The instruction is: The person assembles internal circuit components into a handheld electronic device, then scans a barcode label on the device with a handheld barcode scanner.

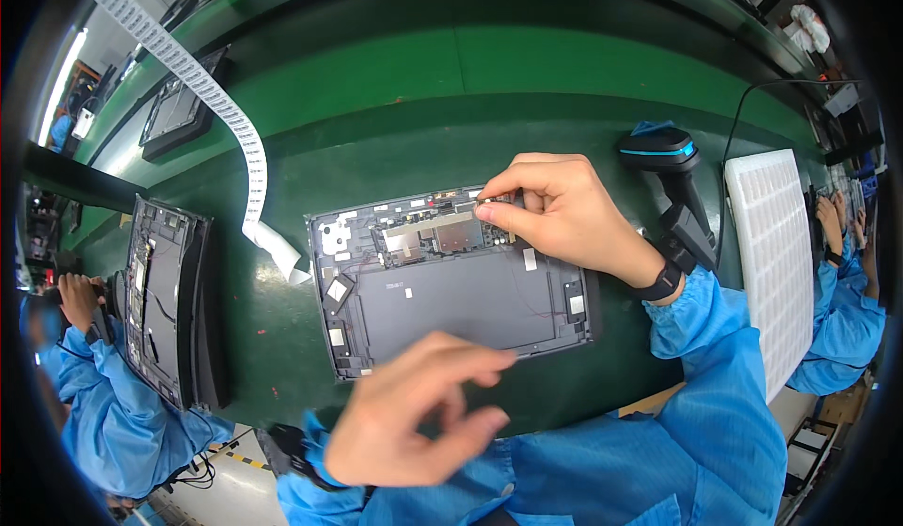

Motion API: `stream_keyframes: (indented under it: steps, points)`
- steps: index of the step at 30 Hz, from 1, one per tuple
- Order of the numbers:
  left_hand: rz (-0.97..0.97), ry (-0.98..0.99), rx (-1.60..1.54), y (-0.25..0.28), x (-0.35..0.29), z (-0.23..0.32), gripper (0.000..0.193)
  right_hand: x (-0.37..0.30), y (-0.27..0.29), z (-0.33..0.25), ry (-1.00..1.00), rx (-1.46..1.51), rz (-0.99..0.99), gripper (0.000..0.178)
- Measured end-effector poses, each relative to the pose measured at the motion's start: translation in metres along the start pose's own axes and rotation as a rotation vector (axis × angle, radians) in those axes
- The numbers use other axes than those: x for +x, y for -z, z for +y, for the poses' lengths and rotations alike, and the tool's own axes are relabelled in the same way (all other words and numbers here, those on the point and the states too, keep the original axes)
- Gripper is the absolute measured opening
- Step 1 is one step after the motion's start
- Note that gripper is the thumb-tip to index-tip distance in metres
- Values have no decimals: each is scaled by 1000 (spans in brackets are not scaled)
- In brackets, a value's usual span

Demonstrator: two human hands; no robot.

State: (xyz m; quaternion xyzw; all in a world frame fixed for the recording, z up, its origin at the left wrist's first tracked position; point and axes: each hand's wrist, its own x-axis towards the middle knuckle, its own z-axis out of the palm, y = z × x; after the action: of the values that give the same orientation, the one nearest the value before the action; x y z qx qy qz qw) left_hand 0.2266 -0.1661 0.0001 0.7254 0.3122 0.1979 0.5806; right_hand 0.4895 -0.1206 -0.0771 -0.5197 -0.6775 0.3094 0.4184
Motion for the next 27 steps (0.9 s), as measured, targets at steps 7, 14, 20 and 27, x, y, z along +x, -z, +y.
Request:
stream_keyframes:
  steps: [7, 14, 20, 27]
  points:
    - [404, -364, 744, 53, 76, -51, 26, -3, -1, 1, -5, 23, 22, 11]
    - [307, -361, 636, 58, 80, -77, 27, -3, 2, 2, 11, 11, 30, 10]
    - [284, -347, 567, 60, 79, -75, 29, -3, 4, 1, -43, 65, 8, 11]
    - [259, -337, 631, 56, 79, -74, 28, -7, 3, 5, 30, -8, 19, 9]
